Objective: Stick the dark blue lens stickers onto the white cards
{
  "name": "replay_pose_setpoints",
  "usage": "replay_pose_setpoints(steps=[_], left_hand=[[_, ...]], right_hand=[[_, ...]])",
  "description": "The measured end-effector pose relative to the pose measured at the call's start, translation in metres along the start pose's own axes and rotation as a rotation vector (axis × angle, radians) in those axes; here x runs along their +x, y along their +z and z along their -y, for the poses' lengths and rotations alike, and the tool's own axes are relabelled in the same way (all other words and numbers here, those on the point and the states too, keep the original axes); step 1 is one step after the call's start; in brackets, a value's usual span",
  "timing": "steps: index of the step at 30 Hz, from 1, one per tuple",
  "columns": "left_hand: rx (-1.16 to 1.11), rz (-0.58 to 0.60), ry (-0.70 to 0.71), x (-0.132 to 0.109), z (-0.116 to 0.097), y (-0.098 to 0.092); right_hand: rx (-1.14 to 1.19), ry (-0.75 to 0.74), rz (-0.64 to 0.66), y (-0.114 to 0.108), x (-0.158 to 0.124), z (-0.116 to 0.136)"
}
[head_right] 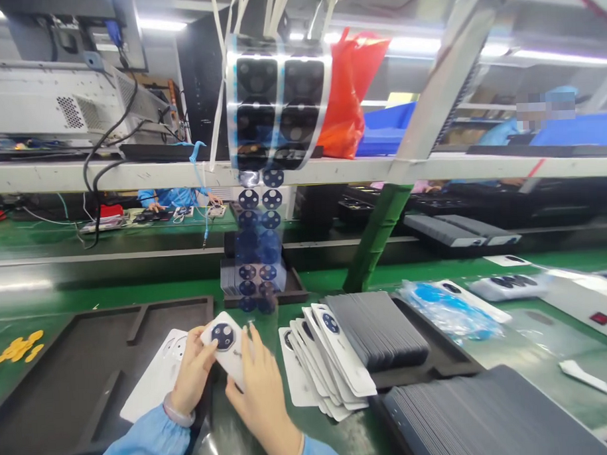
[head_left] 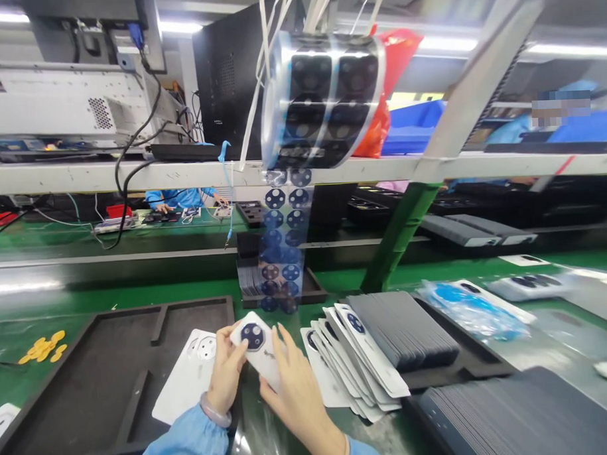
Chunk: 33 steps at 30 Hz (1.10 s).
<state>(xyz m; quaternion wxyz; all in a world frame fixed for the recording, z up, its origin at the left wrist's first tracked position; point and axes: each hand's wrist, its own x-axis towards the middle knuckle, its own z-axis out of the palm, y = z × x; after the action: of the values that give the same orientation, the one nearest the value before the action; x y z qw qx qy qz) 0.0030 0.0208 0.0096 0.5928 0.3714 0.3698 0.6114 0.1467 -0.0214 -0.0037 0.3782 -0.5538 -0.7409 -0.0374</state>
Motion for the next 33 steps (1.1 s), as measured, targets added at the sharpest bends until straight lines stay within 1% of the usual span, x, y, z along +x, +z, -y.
replay_pose_setpoints(steps=[1, 2, 3, 5, 6, 7, 8, 9, 11, 12, 14, 16, 17, 19, 22, 24, 26, 28, 29, 30, 31, 32, 33], left_hand=[[0.039, 0.03, 0.038, 0.002, -0.003, -0.001], [0.1, 0.03, 0.1, 0.005, -0.007, -0.005], [0.181, -0.005, 0.181, 0.009, -0.01, -0.01], [0.409, -0.166, 0.349, 0.019, -0.016, -0.026], [0.56, -0.26, 0.406, 0.024, -0.019, -0.035], [0.738, -0.335, 0.424, 0.028, -0.022, -0.045], [0.932, -0.384, 0.4, 0.032, -0.025, -0.055], [1.127, -0.408, 0.337, 0.034, -0.028, -0.063], [1.455, -0.401, 0.142, 0.036, -0.03, -0.077], [1.57, -0.375, 0.031, 0.036, -0.031, -0.081], [1.717, -0.272, -0.165, 0.035, -0.029, -0.086], [1.789, -0.159, -0.287, 0.034, -0.026, -0.086], [1.807, -0.126, -0.31, 0.033, -0.026, -0.085], [1.815, -0.12, -0.291, 0.033, -0.025, -0.083], [1.788, -0.154, -0.211, 0.033, -0.029, -0.079], [1.737, -0.194, -0.164, 0.033, -0.033, -0.076], [1.622, -0.275, -0.12, 0.033, -0.038, -0.073], [1.426, -0.355, -0.044, 0.031, -0.044, -0.07], [1.292, -0.376, 0.008, 0.03, -0.047, -0.067], [1.128, -0.372, 0.064, 0.028, -0.049, -0.064], [0.934, -0.328, 0.108, 0.025, -0.051, -0.06], [0.723, -0.243, 0.128, 0.021, -0.052, -0.055], [0.51, -0.129, 0.115, 0.016, -0.053, -0.05]], right_hand=[[-0.04, -0.005, -0.039, -0.008, 0.003, -0.012], [-0.078, 0.005, -0.074, -0.017, 0.006, -0.027], [-0.124, 0.042, -0.103, -0.026, 0.008, -0.045], [-0.206, 0.173, -0.089, -0.044, 0.008, -0.082], [-0.248, 0.25, -0.064, -0.051, 0.005, -0.101], [-0.284, 0.312, -0.036, -0.056, 0.0, -0.117], [-0.318, 0.352, -0.012, -0.06, -0.005, -0.131], [-0.348, 0.366, 0.004, -0.062, -0.011, -0.143], [-0.39, 0.336, -0.014, -0.062, -0.019, -0.154], [-0.397, 0.307, -0.047, -0.061, -0.02, -0.155], [-0.37, 0.253, -0.136, -0.057, -0.017, -0.147], [-0.266, 0.22, -0.18, -0.05, -0.004, -0.132], [-0.189, 0.22, -0.174, -0.046, 0.006, -0.125], [-0.005, 0.254, -0.136, -0.032, 0.028, -0.113], [0.317, 0.293, -0.099, -0.006, 0.063, -0.107], [0.554, 0.29, -0.056, 0.009, 0.08, -0.108], [0.714, 0.311, 0.004, 0.018, 0.09, -0.108], [0.742, 0.342, 0.029, 0.018, 0.092, -0.103], [0.736, 0.345, 0.026, 0.015, 0.09, -0.099], [0.739, 0.344, 0.025, 0.011, 0.087, -0.093], [0.761, 0.341, 0.033, 0.004, 0.083, -0.086], [0.805, 0.338, 0.054, -0.003, 0.079, -0.079], [0.857, 0.336, 0.086, -0.011, 0.073, -0.071]])
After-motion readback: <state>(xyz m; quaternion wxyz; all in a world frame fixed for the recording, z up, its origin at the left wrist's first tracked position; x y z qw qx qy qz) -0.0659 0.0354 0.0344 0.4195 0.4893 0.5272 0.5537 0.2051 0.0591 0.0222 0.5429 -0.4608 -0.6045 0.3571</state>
